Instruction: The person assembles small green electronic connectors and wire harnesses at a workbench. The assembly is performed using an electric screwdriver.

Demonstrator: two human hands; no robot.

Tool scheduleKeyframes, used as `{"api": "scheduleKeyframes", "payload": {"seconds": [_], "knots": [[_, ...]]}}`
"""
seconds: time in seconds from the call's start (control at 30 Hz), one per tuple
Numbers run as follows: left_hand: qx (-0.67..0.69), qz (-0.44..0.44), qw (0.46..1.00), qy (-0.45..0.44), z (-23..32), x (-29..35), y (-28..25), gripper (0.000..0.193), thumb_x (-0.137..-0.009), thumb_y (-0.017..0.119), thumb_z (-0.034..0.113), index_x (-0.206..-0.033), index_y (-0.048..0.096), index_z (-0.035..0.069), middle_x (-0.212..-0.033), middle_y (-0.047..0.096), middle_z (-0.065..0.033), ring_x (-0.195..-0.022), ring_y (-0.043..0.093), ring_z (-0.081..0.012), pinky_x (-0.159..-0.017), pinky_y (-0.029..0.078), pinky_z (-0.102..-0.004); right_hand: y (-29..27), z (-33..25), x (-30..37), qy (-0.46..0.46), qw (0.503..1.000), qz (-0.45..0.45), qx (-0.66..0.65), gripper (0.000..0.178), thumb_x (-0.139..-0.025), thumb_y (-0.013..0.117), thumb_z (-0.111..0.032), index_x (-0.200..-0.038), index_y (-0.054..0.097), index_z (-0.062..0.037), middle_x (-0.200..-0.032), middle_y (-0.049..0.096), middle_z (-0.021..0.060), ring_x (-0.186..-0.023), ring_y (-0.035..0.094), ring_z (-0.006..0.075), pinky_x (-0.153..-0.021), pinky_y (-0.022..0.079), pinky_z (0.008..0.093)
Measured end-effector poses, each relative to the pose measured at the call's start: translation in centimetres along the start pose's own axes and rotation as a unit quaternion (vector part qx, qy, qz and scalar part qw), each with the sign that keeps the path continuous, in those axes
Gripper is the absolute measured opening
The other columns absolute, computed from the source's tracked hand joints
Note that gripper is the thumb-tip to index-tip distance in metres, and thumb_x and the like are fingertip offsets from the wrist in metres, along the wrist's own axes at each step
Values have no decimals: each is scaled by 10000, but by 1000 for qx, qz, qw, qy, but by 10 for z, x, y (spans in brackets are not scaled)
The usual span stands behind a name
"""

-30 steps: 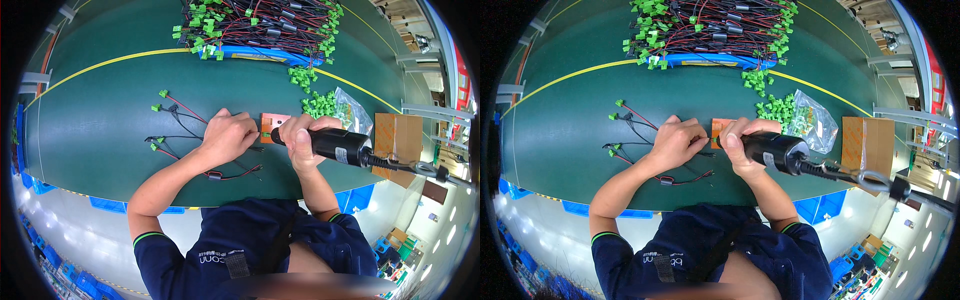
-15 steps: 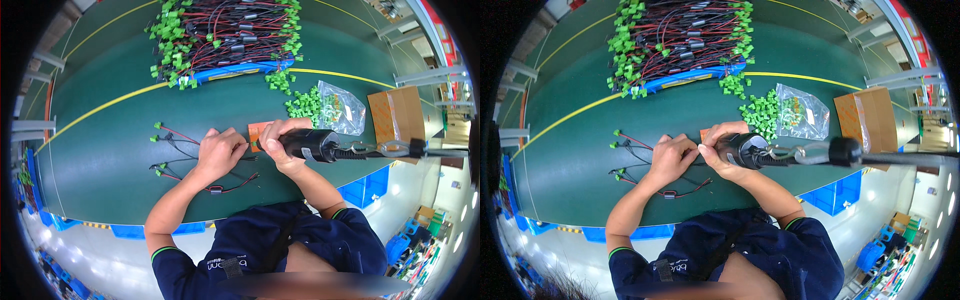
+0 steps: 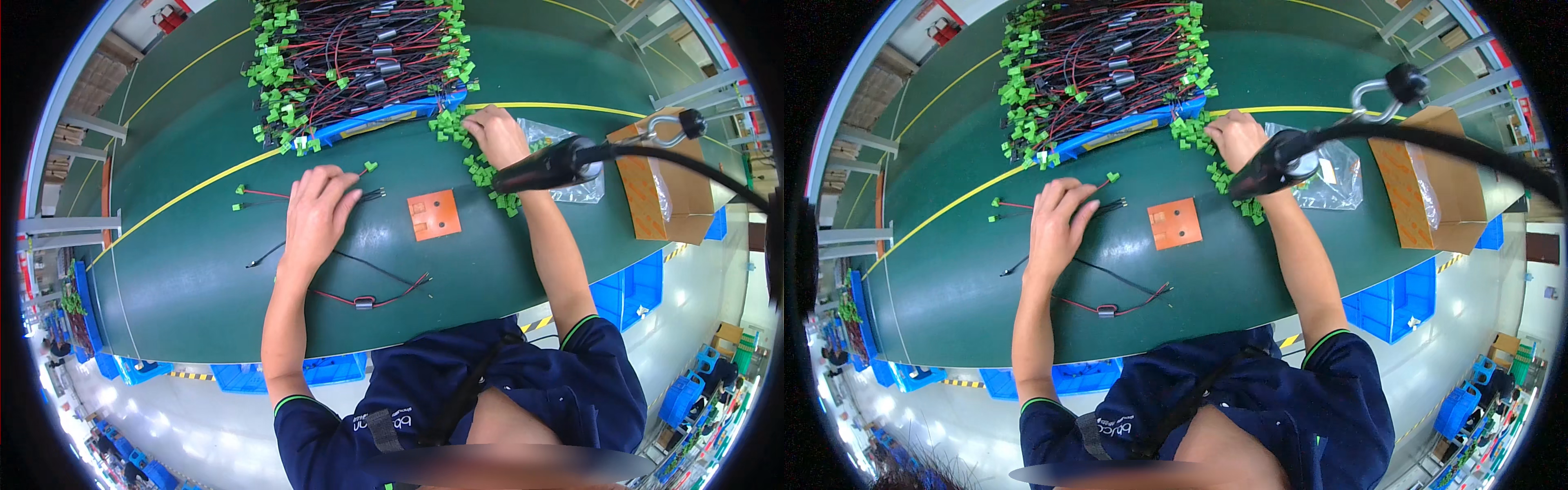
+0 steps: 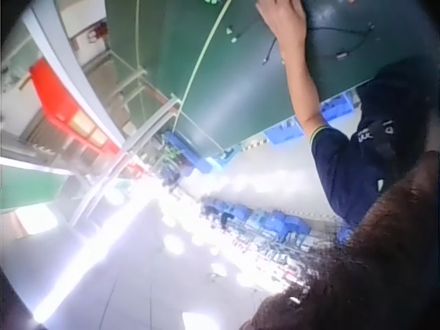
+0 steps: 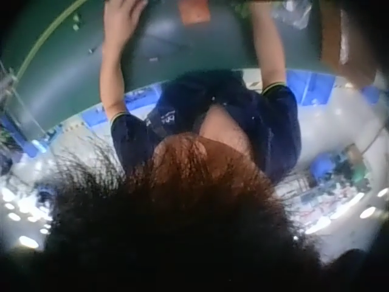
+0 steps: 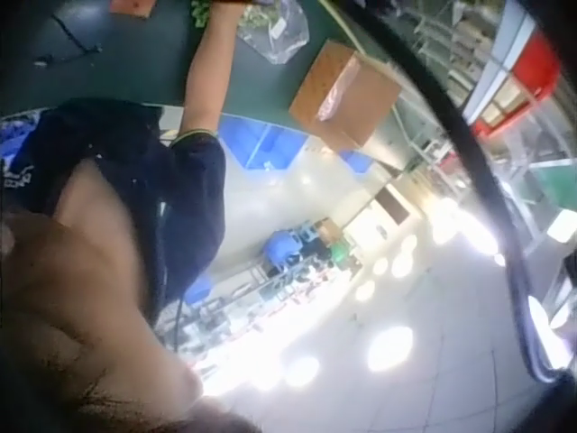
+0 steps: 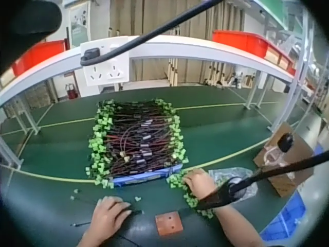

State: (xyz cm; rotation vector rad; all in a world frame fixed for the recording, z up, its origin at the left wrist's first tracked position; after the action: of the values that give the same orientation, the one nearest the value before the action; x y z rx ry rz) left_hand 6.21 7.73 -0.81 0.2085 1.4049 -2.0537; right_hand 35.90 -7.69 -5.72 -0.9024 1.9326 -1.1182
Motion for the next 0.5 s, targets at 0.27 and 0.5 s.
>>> {"api": "scheduleKeyframes", "payload": {"seconds": [0.27,0.5], "knots": [[76,-331,935,102,73,66,-19,207,-798,831,200,-878,699,63,-934,620,-56,-933,587,-269,-812,452,-400,-10,0,0,-21,992,126,17,232,-972,700,-203,-1154,729,-62,-1007,673,151,-940,681,398,-807,547,497],[81,-282,950,105,74,64,-32,158,-801,791,120,-892,674,63,-1026,632,-57,-1068,610,-249,-941,479,-398,3,19,-7,-40,998,44,17,173,-976,686,-182,-1088,709,-52,-978,691,151,-897,686,403,-773,557,500]]}}
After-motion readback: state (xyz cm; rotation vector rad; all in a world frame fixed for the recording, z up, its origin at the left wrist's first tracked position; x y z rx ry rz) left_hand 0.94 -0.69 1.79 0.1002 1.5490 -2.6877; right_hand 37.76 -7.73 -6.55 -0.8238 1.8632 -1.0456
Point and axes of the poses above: each hand's wrist, its own x-axis away from the middle knuckle, its own y-axis out of the palm, z = x × y, the point moved 3 cm from there along -x, towards the middle knuckle
